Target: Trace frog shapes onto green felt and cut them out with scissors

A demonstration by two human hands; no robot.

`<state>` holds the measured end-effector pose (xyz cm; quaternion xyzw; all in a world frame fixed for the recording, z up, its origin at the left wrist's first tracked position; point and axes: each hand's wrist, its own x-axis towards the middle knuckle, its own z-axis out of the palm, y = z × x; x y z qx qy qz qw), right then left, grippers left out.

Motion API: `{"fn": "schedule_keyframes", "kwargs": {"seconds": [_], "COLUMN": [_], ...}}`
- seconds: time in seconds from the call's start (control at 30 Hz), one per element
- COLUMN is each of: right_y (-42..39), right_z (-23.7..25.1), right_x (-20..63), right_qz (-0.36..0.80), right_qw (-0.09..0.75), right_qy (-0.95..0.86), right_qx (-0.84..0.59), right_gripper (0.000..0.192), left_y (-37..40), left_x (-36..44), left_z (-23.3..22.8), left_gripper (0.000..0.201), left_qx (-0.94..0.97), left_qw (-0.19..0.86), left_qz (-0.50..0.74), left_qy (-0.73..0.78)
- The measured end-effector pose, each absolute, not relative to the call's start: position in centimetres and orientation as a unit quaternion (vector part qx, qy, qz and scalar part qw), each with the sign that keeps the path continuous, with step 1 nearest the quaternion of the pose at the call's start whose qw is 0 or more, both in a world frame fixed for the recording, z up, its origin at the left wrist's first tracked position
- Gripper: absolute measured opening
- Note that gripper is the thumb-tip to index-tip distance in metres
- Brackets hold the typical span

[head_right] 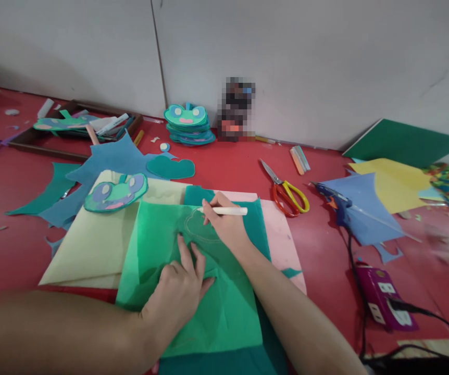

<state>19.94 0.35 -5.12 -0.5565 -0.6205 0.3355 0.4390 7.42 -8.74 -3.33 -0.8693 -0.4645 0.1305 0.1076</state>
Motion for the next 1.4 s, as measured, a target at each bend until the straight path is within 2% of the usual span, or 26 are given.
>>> {"fn": "schedule_keyframes", "kwargs": {"seconds": [0.4,0.67,0.93,1.13,1.4], "right_y": [0.32,0.24,0.21,0.24,0.32], "right_z": [-5.06,-5.24,-4.86,-5.15,-5.23], "right_x": [19.89,20.06,19.91,20.03,20.02], "right_qz": [0.312,0.316,0.309,0.326,0.322], "right_qw": [0.433,0.472,0.430,0.457,0.450], "right_qy": [-0.626,-0.594,-0.627,-0.606,-0.608], "right_qx": [-0.568,-0.569,-0.571,-0.564,-0.569], "right_gripper": [0.029,0.027,0.028,0.028,0.028], "left_y": [-8.70,-8.57,-8.44,-8.67,-8.60], "left_x": [7.39,7.35,7.40,7.37,7.38], "left_z": [-3.07,-3.07,-3.03,-3.12,-2.97], "left_gripper": [0.054,0.055,0.052,0.052,0.052], "left_qx": [-0.872,-0.876,-0.874,-0.872,-0.874], "left_qw": [0.104,0.117,0.096,0.104,0.119], "left_qz": [0.130,0.123,0.119,0.131,0.125], "left_qy": [-0.461,-0.451,-0.461,-0.460,-0.455]}}
